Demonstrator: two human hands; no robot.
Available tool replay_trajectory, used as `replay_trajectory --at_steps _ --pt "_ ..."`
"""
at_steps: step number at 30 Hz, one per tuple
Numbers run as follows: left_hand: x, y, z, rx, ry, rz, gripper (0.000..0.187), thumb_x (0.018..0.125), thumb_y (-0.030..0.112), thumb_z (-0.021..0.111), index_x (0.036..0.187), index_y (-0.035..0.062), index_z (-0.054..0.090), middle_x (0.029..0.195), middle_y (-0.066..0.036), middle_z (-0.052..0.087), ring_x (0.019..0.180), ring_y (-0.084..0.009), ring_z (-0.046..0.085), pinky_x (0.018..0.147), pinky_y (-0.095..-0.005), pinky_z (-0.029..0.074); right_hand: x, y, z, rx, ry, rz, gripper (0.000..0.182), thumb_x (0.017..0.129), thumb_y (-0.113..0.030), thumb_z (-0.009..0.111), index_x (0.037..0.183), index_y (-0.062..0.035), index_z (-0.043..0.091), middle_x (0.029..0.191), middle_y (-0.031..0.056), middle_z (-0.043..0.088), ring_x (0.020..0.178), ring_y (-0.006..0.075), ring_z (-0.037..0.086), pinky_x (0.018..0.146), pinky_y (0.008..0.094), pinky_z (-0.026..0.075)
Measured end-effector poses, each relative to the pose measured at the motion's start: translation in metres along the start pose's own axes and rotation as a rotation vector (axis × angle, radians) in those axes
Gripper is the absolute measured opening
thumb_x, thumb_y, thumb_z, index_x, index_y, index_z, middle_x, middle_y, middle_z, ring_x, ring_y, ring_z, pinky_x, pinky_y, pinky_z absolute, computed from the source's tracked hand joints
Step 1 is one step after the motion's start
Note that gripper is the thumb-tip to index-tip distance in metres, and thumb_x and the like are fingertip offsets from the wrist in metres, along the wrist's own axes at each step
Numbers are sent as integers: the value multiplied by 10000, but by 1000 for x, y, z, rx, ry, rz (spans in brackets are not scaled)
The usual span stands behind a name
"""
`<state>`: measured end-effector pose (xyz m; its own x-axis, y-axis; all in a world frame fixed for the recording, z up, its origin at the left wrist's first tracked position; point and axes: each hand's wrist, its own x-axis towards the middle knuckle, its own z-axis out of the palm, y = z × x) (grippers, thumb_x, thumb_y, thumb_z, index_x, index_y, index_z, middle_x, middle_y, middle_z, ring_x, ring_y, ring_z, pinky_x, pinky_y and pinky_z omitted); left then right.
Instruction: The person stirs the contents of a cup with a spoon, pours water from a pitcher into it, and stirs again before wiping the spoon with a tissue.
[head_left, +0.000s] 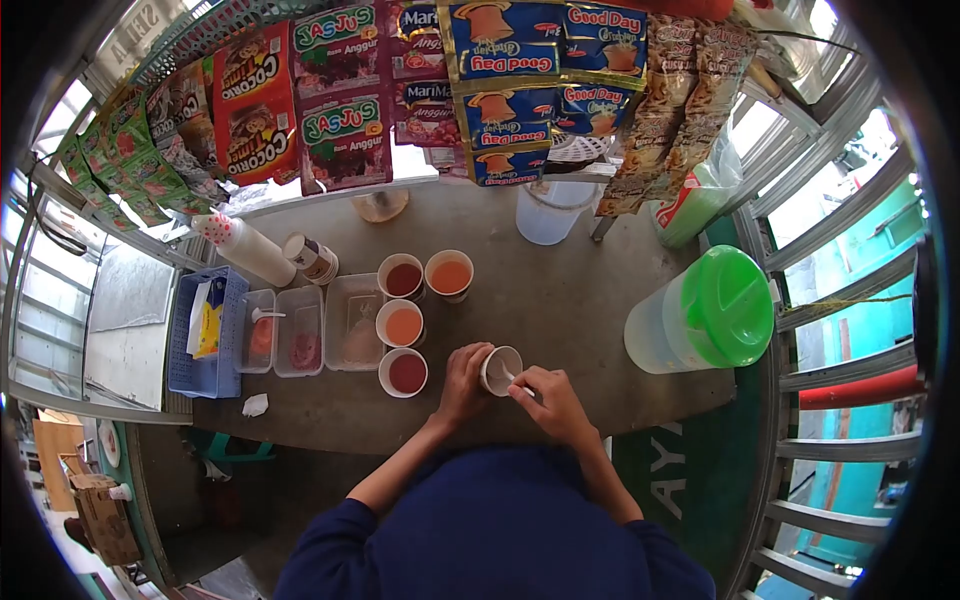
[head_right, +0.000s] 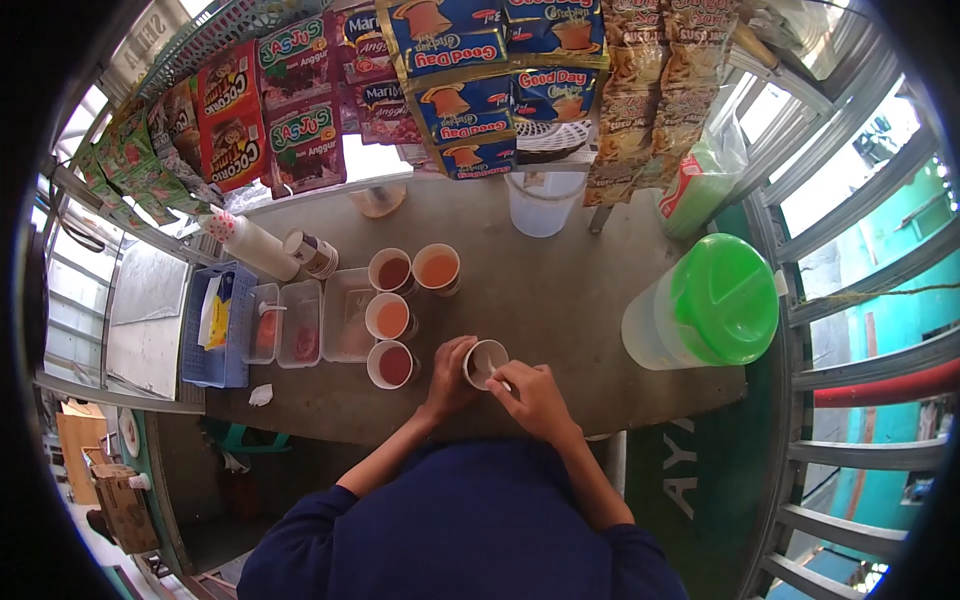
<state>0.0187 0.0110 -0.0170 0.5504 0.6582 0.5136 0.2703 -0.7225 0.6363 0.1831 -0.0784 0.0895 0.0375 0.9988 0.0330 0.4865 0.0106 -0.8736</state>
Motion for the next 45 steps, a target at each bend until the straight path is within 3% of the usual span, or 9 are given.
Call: replay_trajectory --at_steps 10,13,15,25,28,30,35,43,45 --pt "1 9 7 -74 -102 109 772 600 137 808 1267 64 427 1215 -143 524 1124 -332 518 963 -473 388 -25 -1 10 -206 224 -10 198 931 -216 524 908 -59 643 851 67 647 787 240 595 772 356 370" --pt "1 14 10 -117 -157 187 762 609 142 807 1264 59 428 1214 -144 523 1120 -331 520 968 -474 387 -38 -7 17 -38 283 70 199 935 -210 509 892 -66 639 848 63 651 795 242 600 760 357 370" --pt "2 17 13 -157 -186 217 757 612 143 807 1262 55 429 1211 -146 523 1117 -332 521 969 -474 387 -48 -15 18 -210 366 108 194 937 -199 501 879 -69 633 853 57 650 795 237 604 748 355 371" --pt "-8 32 30 -338 -285 332 807 569 172 845 1238 44 411 1190 -172 521 1077 -362 530 923 -484 412 -99 -31 42 -276 562 292 165 938 -183 502 902 -80 626 853 54 639 780 227 603 738 349 369" --pt "-11 40 28 -385 -309 369 821 562 169 848 1239 47 399 1178 -181 518 1065 -376 527 915 -491 413 -110 -33 51 80 597 337 157 940 -176 502 917 -78 622 855 48 637 769 227 599 735 352 361" --pt "-15 39 29 -395 -347 392 820 564 168 846 1239 49 397 1177 -179 517 1063 -376 526 917 -493 410 -113 -39 56 -245 661 337 154 941 -172 503 930 -77 624 856 45 638 764 227 596 734 353 354" --pt "-7 44 26 -352 -359 450 822 592 205 872 1242 56 392 1178 -176 510 1056 -360 536 891 -466 439 -118 -44 64 -194 682 369 156 942 -177 506 950 -82 630 878 40 643 769 224 596 740 350 349" --pt "-14 34 21 -403 -444 377 846 585 201 849 1270 61 373 1240 -189 479 1133 -389 489 977 -507 366 -115 -46 72 -91 719 386 184 958 -180 484 924 -79 634 844 31 634 780 214 582 747 346 340" --pt "-15 30 19 -387 -452 385 842 592 203 848 1272 58 373 1243 -191 478 1137 -391 488 980 -508 366 -114 -49 71 -310 682 412 193 960 -189 481 921 -81 636 843 30 634 769 203 578 747 338 331"
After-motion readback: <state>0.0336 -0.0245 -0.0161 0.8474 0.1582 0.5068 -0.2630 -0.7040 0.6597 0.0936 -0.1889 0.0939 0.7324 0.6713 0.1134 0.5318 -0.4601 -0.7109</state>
